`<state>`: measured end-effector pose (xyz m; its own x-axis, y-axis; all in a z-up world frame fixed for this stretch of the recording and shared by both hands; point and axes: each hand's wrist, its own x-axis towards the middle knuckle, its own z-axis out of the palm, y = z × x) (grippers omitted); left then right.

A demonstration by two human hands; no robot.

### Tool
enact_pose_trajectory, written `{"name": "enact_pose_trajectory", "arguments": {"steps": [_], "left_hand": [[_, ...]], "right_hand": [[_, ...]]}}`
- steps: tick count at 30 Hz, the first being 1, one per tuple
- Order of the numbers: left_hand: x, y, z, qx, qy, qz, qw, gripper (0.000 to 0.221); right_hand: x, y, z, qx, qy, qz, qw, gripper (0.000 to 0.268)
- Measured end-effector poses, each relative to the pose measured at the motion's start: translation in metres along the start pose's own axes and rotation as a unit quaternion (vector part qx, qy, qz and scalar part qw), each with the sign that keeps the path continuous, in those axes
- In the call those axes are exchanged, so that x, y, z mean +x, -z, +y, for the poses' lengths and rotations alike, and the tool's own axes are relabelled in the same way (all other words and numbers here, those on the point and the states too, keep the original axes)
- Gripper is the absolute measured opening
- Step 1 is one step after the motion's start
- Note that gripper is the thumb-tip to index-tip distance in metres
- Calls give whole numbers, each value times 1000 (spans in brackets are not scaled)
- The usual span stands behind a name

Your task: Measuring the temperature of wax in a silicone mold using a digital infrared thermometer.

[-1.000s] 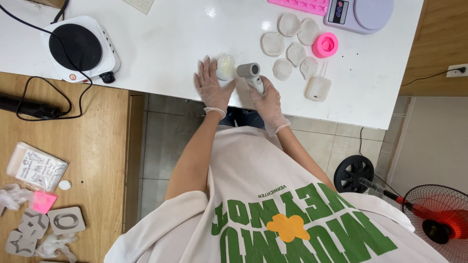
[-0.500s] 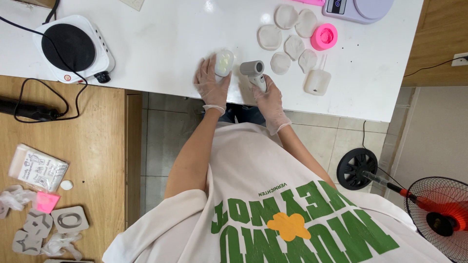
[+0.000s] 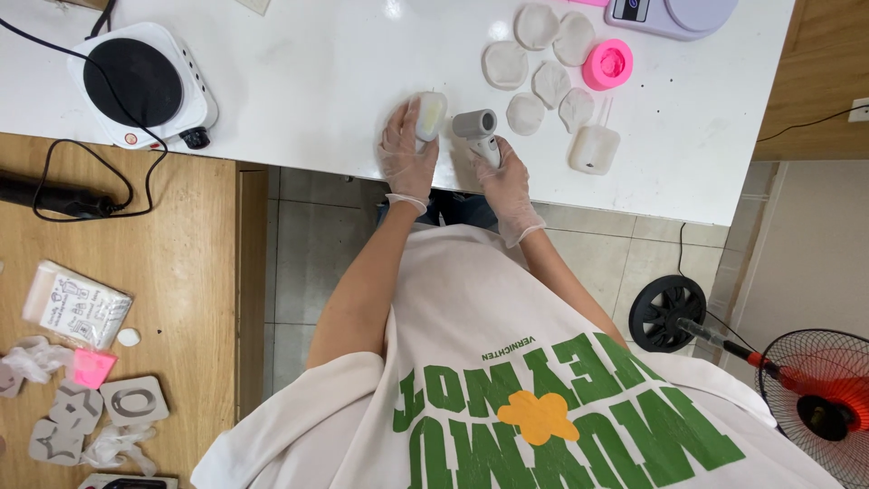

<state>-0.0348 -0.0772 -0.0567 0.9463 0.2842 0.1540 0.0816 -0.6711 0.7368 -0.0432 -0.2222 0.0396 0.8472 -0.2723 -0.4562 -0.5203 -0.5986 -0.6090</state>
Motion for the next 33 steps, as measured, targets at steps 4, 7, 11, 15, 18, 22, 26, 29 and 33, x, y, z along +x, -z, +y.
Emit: {"name": "enact_pose_trajectory", "arguments": {"steps": [4,7,11,15,18,22,26,29,33], "left_hand": [[-2,6,6,-26,-14,-4,1000,70],[-3,3,6,-39,-28,-10,999,71],[-2,-2,5,-28,-41,-19,999,68],[-3,-9,-2,-28,-35,-63,997,72],[-3,-7,0,-32,-26,-79,996,73],[-1,-3,1,-20,-20,-94,995,76],[0,-1,-1,-28,-14,-93,995,78],[1,0,-5,-31,-5,-92,995,79],[3,6,-8,-46,18,-90,995,79]], "right_hand": [[3,-1,5,-4,8,6,1000,57],[2,-1,6,1,13,11,1000,57],[5,-1,10,2,9,10,1000,59],[2,0,7,-1,13,10,1000,56],[2,1,8,-6,12,7,1000,57],[8,-1,14,8,14,10,1000,56],[7,1,15,7,15,5,1000,57],[5,2,14,11,15,1,1000,57],[1,2,9,11,13,-8,1000,57]]}}
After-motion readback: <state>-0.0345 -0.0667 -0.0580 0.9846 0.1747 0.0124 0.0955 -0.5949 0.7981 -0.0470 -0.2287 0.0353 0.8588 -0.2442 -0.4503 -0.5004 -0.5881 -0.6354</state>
